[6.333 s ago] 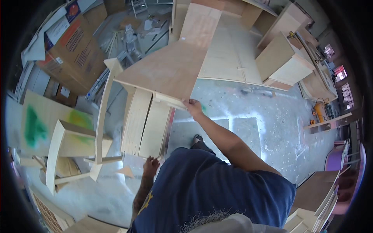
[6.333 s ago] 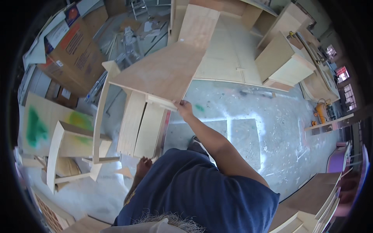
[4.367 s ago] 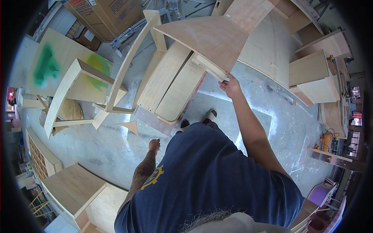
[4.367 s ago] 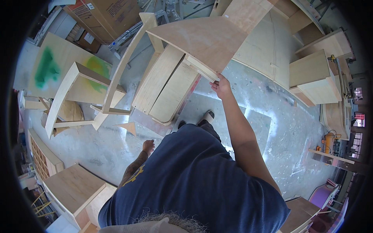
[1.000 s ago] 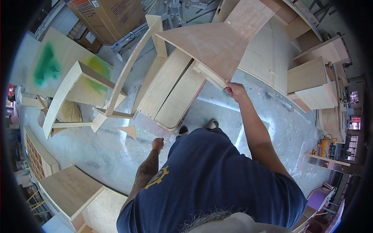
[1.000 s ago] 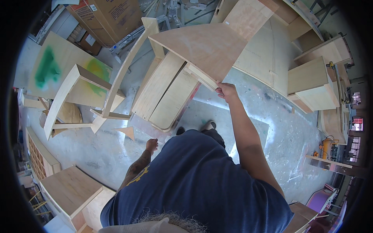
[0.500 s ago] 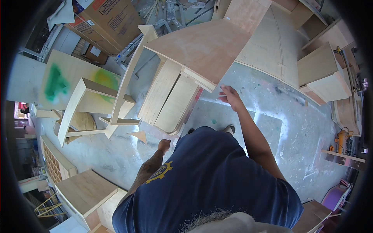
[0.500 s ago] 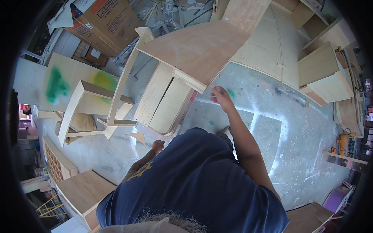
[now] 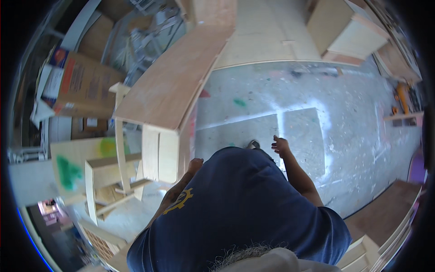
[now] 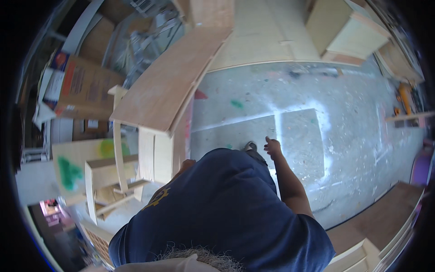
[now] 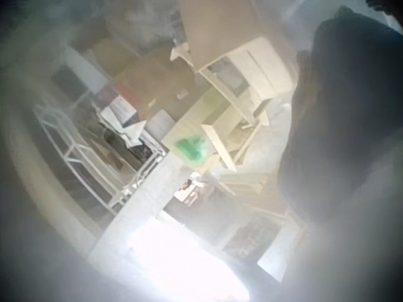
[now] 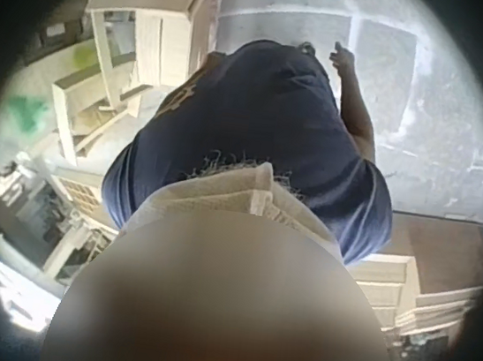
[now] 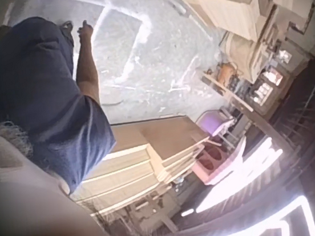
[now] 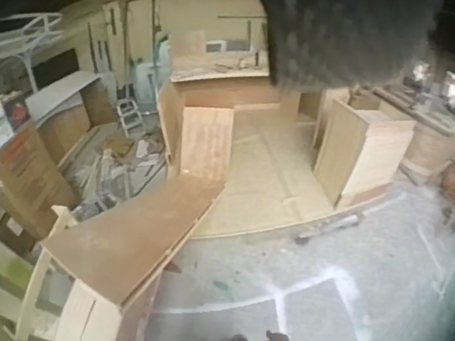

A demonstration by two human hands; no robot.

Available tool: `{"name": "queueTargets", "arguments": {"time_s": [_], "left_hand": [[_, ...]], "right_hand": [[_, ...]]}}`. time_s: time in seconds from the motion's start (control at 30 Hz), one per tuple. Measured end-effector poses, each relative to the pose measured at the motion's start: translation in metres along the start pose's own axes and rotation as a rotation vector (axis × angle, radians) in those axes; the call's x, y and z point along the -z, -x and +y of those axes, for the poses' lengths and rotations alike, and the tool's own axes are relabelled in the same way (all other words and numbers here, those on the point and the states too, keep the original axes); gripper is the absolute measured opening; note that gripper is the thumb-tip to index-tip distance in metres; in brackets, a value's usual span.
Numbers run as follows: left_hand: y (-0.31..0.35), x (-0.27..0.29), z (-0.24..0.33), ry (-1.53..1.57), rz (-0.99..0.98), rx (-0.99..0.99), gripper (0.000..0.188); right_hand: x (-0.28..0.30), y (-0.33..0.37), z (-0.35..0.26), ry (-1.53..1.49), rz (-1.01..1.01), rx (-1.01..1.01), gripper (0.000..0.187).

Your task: Assembling a plywood furniture component using a power drill and screws.

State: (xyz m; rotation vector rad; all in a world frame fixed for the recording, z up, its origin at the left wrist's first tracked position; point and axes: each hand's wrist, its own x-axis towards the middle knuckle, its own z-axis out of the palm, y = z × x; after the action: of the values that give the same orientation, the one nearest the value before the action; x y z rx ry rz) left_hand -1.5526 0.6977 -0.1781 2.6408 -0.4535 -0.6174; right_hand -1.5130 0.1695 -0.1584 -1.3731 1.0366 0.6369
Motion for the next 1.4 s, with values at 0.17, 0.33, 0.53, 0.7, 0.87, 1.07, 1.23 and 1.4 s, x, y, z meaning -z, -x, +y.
{"name": "queueTargets", "arguments": {"time_s": [0.17,0.33,0.53,0.7,0.87,1.07,1.23,1.4], "left_hand": [[-0.09,0.022,0.048,0.369,0.072,0.099,0.038],[-0.17,0.089,0.135,0.617,-0.081,0.391,0.046],[-0.25,0.077,0.082,0.241,-0.217,0.155,0.033],[-0.341,0.067,0.042,-0.383,-0.268,-0.405,0.021],[-0.423,0.099,0.059,-0.17,-0.223,-0.119,0.029],[-0.627,0.185,0.058,-0.321,-0.106,-0.455,0.023],[-0.77,0.286,0.153,0.586,-0.108,0.268,0.032],[-0.868,0.309,0.178,0.576,-0.163,0.269,0.039]], "right_hand": [[0.047,0.014,-0.027,-0.159,0.046,0.013,0.05],[0.072,0.126,-0.203,-0.538,-0.049,0.77,0.038],[0.087,0.324,-0.389,-0.579,-0.456,1.854,0.033],[0.091,0.382,-0.491,-0.365,-0.652,2.262,0.032],[0.057,0.335,-0.614,-0.295,-0.769,2.359,0.028],[0.06,0.302,-0.736,-0.329,-0.762,2.393,0.024],[0.062,0.243,-0.827,-0.352,-0.77,2.415,0.022],[0.11,0.175,-0.933,-0.404,-0.823,2.504,0.019]]}}
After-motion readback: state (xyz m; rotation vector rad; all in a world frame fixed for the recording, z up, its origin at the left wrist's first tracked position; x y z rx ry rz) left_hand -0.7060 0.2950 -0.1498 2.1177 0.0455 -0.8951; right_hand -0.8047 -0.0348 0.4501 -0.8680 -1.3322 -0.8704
